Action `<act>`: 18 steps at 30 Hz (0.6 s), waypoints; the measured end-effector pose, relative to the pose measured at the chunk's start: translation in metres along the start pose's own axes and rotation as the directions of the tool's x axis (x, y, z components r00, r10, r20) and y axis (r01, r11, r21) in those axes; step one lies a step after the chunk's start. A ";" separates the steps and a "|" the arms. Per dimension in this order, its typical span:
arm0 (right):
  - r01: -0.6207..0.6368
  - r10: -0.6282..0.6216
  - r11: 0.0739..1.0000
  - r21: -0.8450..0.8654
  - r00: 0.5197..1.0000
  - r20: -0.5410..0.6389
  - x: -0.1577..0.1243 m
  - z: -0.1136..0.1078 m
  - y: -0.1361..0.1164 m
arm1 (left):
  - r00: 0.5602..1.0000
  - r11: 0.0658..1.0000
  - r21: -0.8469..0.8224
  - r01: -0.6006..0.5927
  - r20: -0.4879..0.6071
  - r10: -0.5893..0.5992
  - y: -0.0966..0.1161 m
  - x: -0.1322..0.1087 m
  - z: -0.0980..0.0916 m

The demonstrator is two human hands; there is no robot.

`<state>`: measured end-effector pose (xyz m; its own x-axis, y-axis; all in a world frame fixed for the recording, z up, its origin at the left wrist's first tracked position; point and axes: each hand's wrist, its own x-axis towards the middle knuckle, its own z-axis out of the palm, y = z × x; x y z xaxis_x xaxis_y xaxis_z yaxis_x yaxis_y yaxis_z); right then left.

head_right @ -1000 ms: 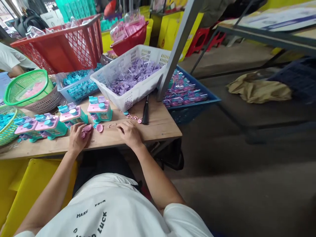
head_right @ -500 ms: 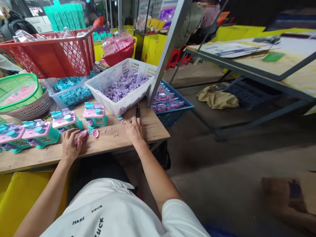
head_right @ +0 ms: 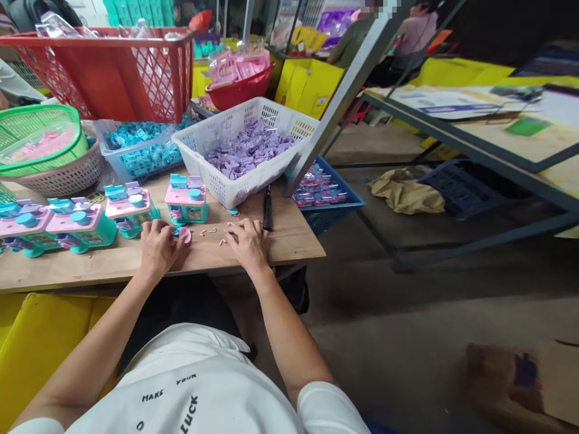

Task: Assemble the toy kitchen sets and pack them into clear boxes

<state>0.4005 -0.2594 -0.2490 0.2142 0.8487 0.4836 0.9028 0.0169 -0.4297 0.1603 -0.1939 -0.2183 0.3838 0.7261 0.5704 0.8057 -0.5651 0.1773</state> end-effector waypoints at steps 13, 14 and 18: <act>0.361 -0.321 0.931 -0.060 0.885 0.337 0.032 0.021 -0.109 | 0.993 0.969 -0.239 0.060 -0.085 -0.082 -0.036 -0.013 -0.002; 0.371 -0.324 0.926 -0.072 0.877 0.354 0.031 0.023 -0.111 | 0.993 0.969 -0.240 0.064 -0.084 -0.086 -0.036 -0.013 -0.002; 0.284 -0.242 0.955 -0.092 0.917 0.317 0.028 0.017 -0.084 | 0.994 0.976 -0.216 0.029 -0.099 -0.052 -0.032 -0.013 -0.002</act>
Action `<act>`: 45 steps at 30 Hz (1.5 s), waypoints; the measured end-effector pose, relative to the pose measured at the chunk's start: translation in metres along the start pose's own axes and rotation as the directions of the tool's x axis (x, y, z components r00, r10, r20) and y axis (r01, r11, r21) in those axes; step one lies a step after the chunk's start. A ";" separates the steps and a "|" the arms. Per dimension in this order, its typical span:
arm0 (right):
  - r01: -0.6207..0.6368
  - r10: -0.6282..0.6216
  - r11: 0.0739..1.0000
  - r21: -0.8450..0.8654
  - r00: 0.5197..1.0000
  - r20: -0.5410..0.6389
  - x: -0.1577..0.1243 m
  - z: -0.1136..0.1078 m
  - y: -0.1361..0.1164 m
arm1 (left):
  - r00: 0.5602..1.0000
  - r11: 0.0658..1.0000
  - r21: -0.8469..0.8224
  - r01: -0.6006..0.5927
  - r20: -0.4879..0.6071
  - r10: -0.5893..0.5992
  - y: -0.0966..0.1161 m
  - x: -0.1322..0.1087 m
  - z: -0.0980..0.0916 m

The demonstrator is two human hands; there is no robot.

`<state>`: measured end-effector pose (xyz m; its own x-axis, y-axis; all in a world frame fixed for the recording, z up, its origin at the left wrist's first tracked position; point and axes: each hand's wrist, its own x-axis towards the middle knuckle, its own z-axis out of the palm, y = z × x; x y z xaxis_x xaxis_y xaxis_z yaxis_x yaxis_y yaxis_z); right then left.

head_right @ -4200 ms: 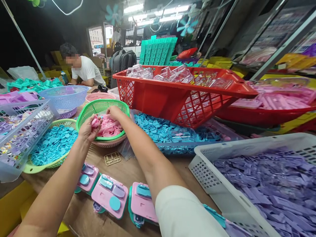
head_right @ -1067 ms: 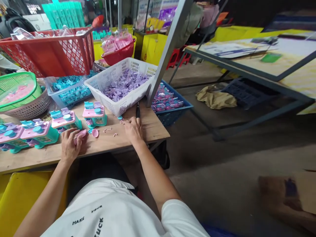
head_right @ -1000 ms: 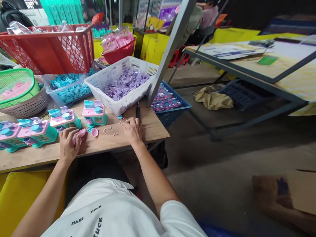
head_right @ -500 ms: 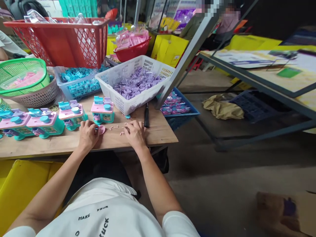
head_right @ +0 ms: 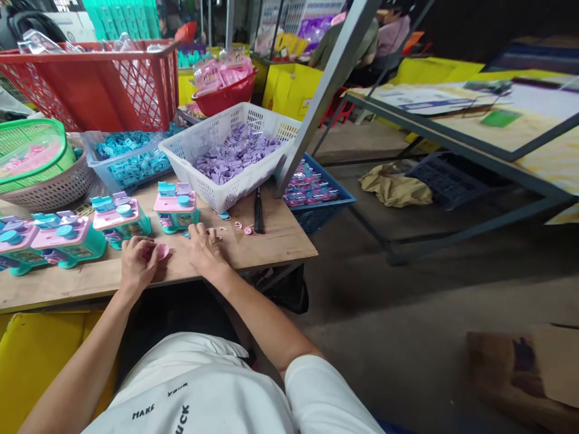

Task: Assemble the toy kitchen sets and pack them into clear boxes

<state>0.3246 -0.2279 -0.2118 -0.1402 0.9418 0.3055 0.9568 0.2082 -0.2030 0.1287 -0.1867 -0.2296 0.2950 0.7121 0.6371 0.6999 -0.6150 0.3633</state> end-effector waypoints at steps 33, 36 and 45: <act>-0.217 0.265 0.260 0.941 0.953 0.147 -0.043 -0.007 0.025 | 0.924 0.772 -0.539 0.338 0.345 -0.164 0.050 0.010 0.017; -0.284 0.261 0.140 0.949 0.935 0.241 -0.042 -0.003 0.026 | 0.908 0.738 -0.554 0.385 0.370 -0.196 0.049 0.008 0.022; -0.119 0.259 0.633 0.765 0.964 -0.065 -0.038 0.001 0.024 | 0.897 0.781 -0.487 0.391 0.391 -0.205 0.047 0.004 0.022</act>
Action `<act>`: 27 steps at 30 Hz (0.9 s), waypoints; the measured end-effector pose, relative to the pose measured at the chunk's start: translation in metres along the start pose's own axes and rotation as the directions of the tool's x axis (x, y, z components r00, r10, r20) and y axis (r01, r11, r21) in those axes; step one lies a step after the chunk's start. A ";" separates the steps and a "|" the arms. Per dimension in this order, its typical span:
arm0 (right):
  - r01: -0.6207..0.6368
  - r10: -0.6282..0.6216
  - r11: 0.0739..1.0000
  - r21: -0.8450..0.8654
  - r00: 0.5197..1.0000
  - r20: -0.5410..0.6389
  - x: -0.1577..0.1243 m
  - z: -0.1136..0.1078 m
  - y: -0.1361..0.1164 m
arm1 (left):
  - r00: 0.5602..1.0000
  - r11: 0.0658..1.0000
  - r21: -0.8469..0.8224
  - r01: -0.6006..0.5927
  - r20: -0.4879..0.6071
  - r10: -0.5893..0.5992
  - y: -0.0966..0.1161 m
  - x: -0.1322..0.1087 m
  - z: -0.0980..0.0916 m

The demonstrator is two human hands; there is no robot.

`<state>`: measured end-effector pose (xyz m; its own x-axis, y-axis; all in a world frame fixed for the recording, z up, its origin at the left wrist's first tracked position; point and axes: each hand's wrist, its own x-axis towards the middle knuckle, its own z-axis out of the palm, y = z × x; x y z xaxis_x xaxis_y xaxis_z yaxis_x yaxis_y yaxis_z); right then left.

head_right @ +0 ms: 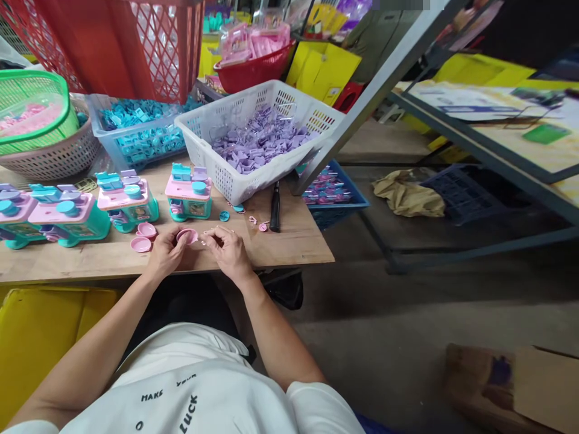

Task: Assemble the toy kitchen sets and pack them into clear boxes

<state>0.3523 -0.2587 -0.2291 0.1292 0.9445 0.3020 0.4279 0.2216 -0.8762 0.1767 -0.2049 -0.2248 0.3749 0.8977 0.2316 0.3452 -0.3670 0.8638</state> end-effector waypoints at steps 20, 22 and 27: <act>0.353 -0.312 0.854 -0.382 0.935 0.169 0.003 -0.009 0.009 | 0.996 0.975 0.212 0.066 0.044 -0.077 0.006 0.006 -0.028; 0.356 -0.320 0.837 -0.415 0.935 0.155 0.004 -0.007 0.006 | 0.982 0.979 0.099 0.179 0.044 -0.184 0.006 0.005 -0.025; 0.387 -0.327 0.779 -0.494 0.922 0.207 -0.003 -0.006 -0.002 | 0.981 0.981 -0.023 0.192 -0.001 -0.192 0.005 0.002 -0.018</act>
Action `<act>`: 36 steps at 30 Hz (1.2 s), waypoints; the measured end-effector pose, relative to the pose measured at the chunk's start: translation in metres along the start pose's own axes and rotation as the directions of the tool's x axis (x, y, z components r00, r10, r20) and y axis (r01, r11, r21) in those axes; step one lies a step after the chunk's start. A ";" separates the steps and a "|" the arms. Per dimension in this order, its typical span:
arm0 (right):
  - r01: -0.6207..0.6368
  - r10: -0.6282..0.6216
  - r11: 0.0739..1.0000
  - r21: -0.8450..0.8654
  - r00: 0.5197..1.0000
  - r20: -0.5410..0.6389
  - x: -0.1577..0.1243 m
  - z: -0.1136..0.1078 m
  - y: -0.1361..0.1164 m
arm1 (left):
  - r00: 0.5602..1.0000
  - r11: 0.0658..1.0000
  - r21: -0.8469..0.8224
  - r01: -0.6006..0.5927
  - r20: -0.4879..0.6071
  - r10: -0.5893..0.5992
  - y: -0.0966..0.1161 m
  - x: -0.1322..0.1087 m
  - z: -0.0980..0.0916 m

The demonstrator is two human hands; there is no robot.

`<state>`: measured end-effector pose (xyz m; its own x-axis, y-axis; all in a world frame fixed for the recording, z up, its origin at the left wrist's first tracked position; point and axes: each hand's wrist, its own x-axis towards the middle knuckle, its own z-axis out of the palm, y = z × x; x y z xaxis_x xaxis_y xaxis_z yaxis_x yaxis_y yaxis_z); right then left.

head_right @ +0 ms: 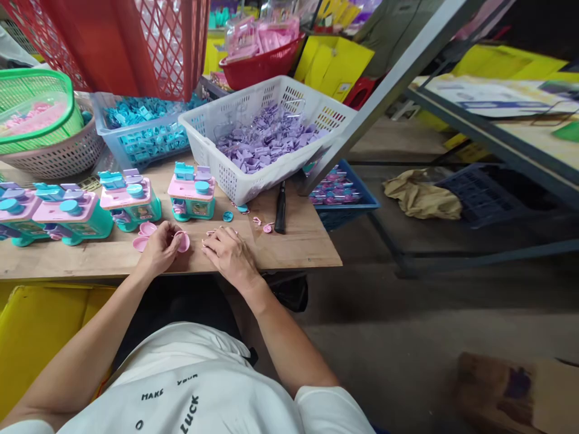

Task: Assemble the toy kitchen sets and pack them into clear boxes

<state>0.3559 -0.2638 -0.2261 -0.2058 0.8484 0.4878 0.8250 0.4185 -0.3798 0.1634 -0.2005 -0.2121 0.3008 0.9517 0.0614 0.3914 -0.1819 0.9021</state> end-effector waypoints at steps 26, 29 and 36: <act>-0.157 0.310 0.910 0.385 0.873 -0.377 -0.002 0.022 -0.037 | 0.990 0.988 -0.151 -0.043 -0.143 0.021 0.001 -0.021 0.032; -0.100 0.259 0.923 0.371 0.874 -0.410 -0.001 0.023 -0.040 | 0.988 0.990 -0.136 -0.034 -0.157 0.013 0.001 -0.020 0.032; -0.135 0.268 0.934 0.331 0.877 -0.399 -0.002 0.028 -0.041 | 0.982 0.996 -0.077 -0.037 -0.185 0.022 0.004 -0.022 0.032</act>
<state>0.3076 -0.2733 -0.2332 0.2510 0.7269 0.6392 0.6238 0.3835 -0.6810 0.1865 -0.2306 -0.2236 0.1429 0.9768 0.1596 0.3121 -0.1975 0.9293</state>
